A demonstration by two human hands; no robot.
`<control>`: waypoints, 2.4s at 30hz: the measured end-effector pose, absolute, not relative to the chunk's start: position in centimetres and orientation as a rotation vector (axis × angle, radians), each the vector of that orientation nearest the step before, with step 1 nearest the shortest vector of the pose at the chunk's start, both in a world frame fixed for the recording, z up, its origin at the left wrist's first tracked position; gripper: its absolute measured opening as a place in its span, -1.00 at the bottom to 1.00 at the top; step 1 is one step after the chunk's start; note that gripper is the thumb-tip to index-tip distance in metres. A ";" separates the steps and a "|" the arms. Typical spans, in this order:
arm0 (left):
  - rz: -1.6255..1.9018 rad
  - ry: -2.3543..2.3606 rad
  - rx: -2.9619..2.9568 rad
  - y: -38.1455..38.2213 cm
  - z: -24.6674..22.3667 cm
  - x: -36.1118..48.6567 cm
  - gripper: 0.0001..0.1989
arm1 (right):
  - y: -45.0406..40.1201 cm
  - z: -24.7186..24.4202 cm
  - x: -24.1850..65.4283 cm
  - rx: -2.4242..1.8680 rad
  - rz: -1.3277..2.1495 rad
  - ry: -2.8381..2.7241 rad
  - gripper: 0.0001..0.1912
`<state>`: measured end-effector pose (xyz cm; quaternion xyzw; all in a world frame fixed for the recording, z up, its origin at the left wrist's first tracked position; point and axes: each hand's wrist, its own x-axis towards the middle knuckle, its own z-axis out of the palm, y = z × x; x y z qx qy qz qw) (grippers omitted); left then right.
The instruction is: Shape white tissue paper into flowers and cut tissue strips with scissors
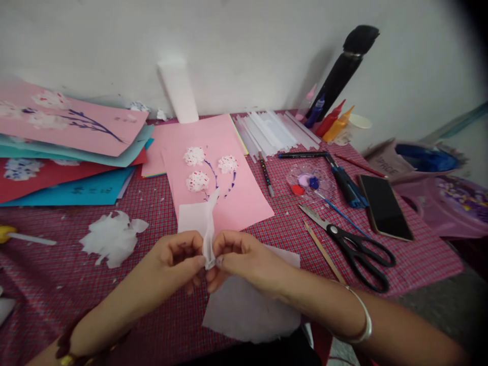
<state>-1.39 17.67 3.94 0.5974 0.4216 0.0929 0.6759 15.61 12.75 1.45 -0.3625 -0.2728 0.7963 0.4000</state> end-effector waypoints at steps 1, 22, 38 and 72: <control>0.199 0.954 1.354 17.8 4.1 -1.4 -0.86 | 12.9 1.7 15.6 -0.948 2.023 -0.712 -0.90; 0.173 0.921 1.265 17.9 3.5 -0.1 -0.82 | 13.9 1.0 16.2 -1.108 1.962 -0.946 -0.92; 0.191 1.105 1.528 17.5 4.0 0.9 -0.79 | 13.8 1.1 16.6 -1.257 1.889 -1.038 -0.90; 0.573 0.324 2.542 19.8 4.1 -1.7 -0.78 | 15.3 1.5 17.5 -1.146 2.054 -0.921 -0.82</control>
